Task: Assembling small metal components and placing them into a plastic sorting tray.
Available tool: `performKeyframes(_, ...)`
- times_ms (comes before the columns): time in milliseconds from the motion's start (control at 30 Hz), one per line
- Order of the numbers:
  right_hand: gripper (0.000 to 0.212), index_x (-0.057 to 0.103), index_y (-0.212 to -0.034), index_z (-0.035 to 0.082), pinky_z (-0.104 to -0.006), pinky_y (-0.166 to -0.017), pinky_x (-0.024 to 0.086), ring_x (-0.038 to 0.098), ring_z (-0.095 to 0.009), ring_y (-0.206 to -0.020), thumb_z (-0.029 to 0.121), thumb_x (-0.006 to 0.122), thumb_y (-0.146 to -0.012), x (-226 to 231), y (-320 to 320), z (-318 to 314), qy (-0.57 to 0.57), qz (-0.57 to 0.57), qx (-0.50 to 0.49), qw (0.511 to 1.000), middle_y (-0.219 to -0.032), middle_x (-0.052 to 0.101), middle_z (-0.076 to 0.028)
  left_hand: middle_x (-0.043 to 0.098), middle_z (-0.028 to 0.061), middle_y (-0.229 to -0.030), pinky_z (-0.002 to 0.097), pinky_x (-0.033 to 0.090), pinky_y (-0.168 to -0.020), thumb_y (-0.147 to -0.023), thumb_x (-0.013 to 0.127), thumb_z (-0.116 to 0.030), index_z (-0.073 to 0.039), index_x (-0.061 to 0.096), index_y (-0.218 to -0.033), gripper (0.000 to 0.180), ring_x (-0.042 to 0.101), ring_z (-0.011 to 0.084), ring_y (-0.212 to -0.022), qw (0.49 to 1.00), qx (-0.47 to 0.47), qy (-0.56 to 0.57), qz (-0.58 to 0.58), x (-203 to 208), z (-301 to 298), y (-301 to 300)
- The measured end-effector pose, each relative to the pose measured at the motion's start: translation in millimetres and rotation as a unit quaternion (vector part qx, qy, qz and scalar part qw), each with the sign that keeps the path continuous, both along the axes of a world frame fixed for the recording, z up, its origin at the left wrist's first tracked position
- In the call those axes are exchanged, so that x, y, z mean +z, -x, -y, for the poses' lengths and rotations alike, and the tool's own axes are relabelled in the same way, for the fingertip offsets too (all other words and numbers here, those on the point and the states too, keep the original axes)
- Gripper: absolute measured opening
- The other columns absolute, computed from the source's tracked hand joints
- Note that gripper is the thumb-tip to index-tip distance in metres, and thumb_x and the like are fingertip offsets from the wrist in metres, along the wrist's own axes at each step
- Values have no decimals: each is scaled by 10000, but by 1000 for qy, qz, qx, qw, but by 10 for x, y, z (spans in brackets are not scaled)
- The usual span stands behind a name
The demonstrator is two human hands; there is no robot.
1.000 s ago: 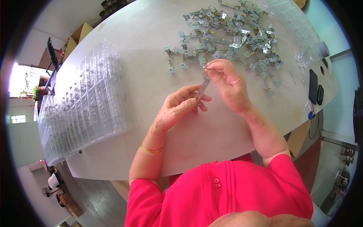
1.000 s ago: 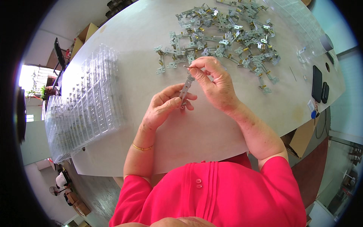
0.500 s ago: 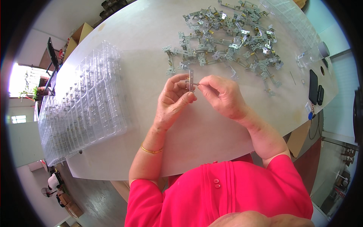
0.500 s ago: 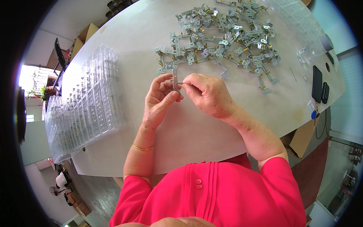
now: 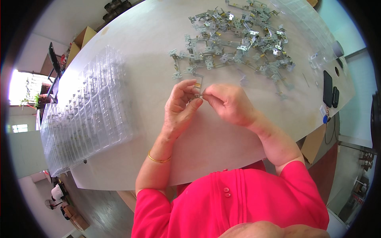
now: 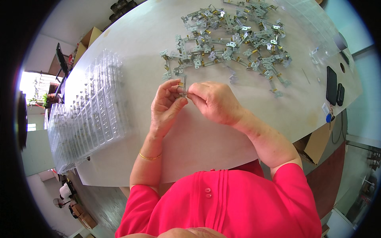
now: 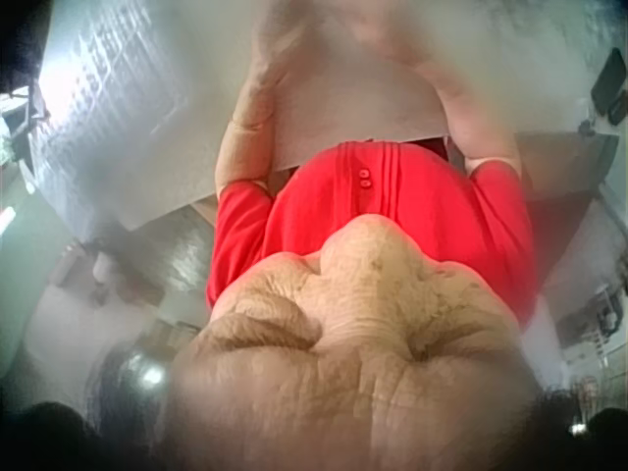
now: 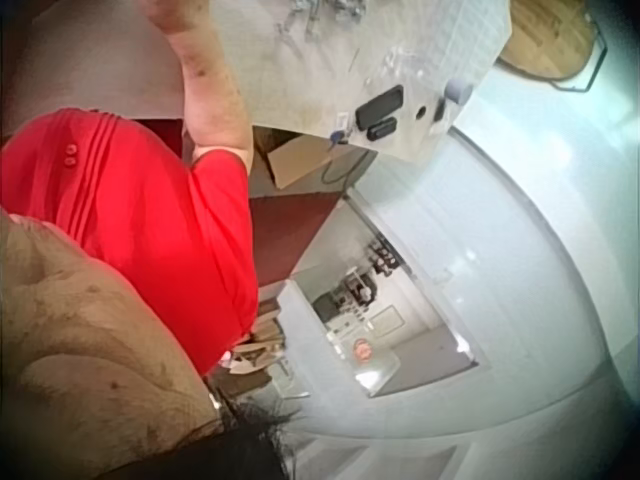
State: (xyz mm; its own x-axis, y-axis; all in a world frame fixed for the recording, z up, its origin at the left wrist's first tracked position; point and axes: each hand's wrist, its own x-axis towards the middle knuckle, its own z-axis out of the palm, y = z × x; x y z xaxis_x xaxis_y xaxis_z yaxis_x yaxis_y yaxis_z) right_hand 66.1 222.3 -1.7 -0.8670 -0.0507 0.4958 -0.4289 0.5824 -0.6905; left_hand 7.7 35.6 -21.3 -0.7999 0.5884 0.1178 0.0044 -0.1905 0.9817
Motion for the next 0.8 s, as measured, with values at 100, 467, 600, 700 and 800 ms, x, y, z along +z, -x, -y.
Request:
performKeyframes(100,71,637,-931,70,-338,-608,483,638,-248,-699,56,700,-901,68,-48,-32,81,67,-19,994,-783,644,-98,608,58,-1127,277,523,-873,-922,681,42,-25,481,-1401,523,605,120,-968,1000,7,-22,9,46,17,19)
performKeyframes(467,87,683,-1026,43,-255,-755,533,640,-96,-887,118,658,-990,-2,58,-112,418,84,32,904,-993,687,-7,662,107,-1063,340,528,-773,-929,730,-143,-14,497,-1368,514,644,196,-870,972,-152,-52,173,117,32,-31)
performKeyframes(600,121,683,-1057,41,-260,-734,544,645,-90,-845,140,642,-1003,4,50,-196,390,167,42,904,-930,691,-18,660,121,-1071,350,535,-792,-927,728,-139,1,490,-1370,521,656,210,-889,965,-159,-52,201,167,14,-22)
performKeyframes(700,123,681,-1049,38,-257,-713,549,651,-92,-807,145,636,-1006,11,73,-177,407,169,20,897,-884,687,-25,658,132,-1067,357,542,-812,-938,703,-118,10,486,-1362,494,665,221,-922,971,-123,-26,202,271,-24,-51)
performKeyframes(800,125,674,-1041,30,-259,-707,558,657,-96,-776,142,634,-1006,-5,105,-115,421,163,-6,892,-853,679,-27,665,105,-1050,352,543,-833,-931,698,-96,8,538,-1278,396,670,198,-933,993,-21,38,106,246,-63,-72)
